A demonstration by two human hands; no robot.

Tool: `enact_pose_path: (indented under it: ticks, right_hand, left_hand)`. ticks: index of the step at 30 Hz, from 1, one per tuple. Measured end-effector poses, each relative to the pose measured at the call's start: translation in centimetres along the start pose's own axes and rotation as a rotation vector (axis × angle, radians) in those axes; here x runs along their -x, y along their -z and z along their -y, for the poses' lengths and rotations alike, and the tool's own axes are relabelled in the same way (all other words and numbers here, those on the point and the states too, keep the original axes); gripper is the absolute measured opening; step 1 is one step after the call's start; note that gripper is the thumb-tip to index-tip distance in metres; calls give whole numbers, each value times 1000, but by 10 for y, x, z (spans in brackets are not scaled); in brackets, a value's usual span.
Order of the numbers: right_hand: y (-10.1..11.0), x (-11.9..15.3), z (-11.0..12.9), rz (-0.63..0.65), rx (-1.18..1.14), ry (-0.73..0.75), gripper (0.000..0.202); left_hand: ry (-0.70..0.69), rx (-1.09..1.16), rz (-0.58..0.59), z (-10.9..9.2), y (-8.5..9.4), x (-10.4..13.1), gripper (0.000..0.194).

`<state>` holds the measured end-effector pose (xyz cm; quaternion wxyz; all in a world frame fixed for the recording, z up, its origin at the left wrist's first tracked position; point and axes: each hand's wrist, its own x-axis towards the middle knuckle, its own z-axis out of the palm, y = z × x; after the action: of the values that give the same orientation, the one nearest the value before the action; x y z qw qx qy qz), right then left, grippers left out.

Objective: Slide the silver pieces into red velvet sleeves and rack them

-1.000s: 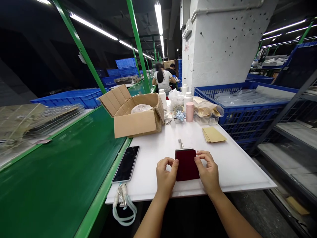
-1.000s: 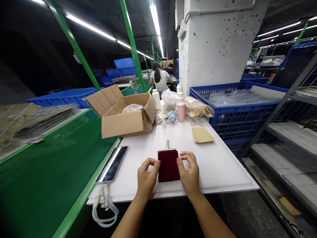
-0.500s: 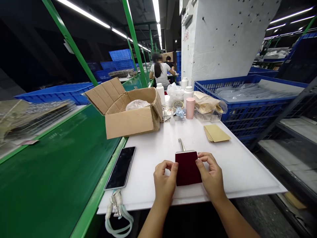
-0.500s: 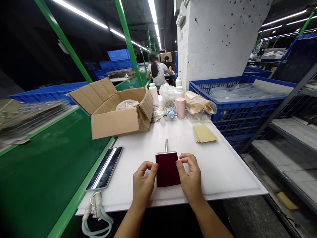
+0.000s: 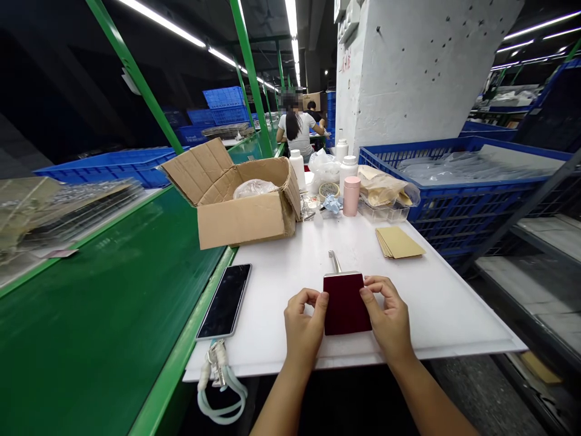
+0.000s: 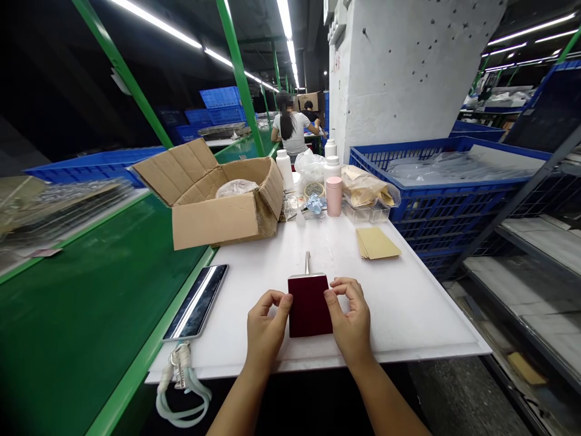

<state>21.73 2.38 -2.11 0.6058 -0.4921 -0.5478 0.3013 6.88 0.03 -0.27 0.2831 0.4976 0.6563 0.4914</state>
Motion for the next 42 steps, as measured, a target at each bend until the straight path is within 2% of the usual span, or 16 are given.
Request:
enact_pose_path:
  ticks: [25, 42]
  right_hand:
    - [0, -2, 2, 4, 20, 48, 15]
    - [-1, -4, 4, -43, 15, 74, 15]
  left_hand:
    - [-8, 73, 6, -1, -2, -1, 33]
    - [-44, 104, 4, 1, -3, -2, 32]
